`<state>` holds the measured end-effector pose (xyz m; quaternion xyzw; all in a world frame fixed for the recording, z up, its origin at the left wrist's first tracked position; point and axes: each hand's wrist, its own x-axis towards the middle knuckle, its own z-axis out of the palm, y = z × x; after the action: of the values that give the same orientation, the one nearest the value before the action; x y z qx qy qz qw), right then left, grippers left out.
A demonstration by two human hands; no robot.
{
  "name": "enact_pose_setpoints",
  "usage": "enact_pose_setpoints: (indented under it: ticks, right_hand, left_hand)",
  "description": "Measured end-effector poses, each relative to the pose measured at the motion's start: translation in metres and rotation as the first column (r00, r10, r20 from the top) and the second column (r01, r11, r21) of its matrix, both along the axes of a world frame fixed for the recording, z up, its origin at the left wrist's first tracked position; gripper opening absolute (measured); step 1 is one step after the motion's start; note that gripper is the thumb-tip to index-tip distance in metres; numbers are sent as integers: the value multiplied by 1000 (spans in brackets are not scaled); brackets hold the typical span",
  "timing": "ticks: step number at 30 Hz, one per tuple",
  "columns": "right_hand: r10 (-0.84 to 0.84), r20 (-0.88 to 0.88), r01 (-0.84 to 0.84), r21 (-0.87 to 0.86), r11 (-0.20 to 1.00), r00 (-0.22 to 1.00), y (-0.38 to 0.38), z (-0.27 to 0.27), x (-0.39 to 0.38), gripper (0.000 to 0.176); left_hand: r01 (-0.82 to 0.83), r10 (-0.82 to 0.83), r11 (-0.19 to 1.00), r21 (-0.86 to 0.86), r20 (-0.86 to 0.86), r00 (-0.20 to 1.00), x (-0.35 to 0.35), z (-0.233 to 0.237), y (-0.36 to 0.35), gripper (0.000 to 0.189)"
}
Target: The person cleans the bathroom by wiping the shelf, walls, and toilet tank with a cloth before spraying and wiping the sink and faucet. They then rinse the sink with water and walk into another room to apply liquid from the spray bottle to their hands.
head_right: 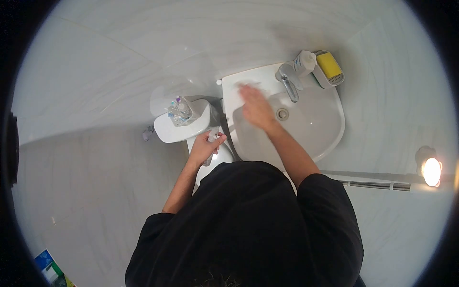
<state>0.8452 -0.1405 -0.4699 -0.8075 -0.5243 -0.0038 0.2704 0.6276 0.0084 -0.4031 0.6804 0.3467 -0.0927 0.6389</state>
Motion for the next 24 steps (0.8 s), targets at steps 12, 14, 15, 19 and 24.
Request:
enact_pose_setpoints:
  ticks: [12, 14, 15, 19, 24]
  right_hand:
    - [115, -55, -119, -66, 991, 992, -13, 17, -4, 61]
    - [-8, -10, 7, -41, 999, 1000, -18, 11, 2, 61]
    - [-135, 39, 136, -10, 991, 990, -17, 10, 4, 61]
    - [103, -12, -103, -61, 993, 995, -26, 15, -6, 59]
    - [-178, 68, 180, -21, 984, 982, 7, 2, 26, 60]
  left_hand:
    - [-54, 53, 997, -58, -32, 998, -20, -1, -4, 35]
    - [-48, 46, 998, -37, -41, 998, -19, 3, -5, 35]
    - [-42, 42, 999, -20, -34, 999, -18, 6, -6, 33]
    - [-63, 62, 998, -31, -50, 997, -22, 8, -3, 35]
    - [-67, 66, 998, -6, -41, 997, -28, 11, 1, 35]
